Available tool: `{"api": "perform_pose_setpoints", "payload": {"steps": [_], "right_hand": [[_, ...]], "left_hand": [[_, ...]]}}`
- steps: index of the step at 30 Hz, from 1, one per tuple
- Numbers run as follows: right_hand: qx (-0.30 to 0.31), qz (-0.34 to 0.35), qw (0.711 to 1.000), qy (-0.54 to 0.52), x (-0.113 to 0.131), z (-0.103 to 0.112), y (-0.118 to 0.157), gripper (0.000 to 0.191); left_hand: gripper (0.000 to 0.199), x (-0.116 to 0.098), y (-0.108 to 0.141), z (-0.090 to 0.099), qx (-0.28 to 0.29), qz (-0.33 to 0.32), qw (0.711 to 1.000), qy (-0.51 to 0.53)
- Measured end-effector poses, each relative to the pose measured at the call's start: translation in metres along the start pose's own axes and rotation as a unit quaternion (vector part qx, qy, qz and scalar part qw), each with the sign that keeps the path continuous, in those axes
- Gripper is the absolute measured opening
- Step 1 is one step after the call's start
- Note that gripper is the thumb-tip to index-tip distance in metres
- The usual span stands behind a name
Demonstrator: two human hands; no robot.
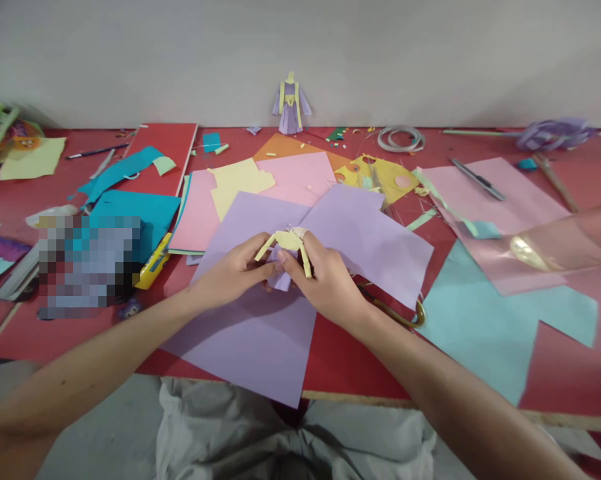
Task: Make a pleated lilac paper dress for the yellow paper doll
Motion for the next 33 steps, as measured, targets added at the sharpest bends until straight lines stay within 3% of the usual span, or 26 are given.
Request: {"api": "perform_pose_setpoints", "payload": {"steps": [20,33], "right_hand": [[-0.020,0.023,0.999,0.029,0.0015,0.0015,0.0003,0.020],[-0.009,0.023,1.000,-0.010,0.0019,-0.0003,0.0004,0.018]], "left_hand": [[0.021,0.0008,0.0000,0.0015,0.001,-0.006,1.000,-0.026],[0.025,-0.0034,-0.0009,0.0037,-0.012,-0.005,0.999,-0.030]]}}
Point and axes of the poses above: each hand's wrist, its own y-axis away from the middle knuckle, its own z-axis out of the back of the hand, x = y × z, the point moved 6 cm from there along -y, towards the middle knuckle, and after that the axes turned 2 degrees about -z, right-handed, at the moved point
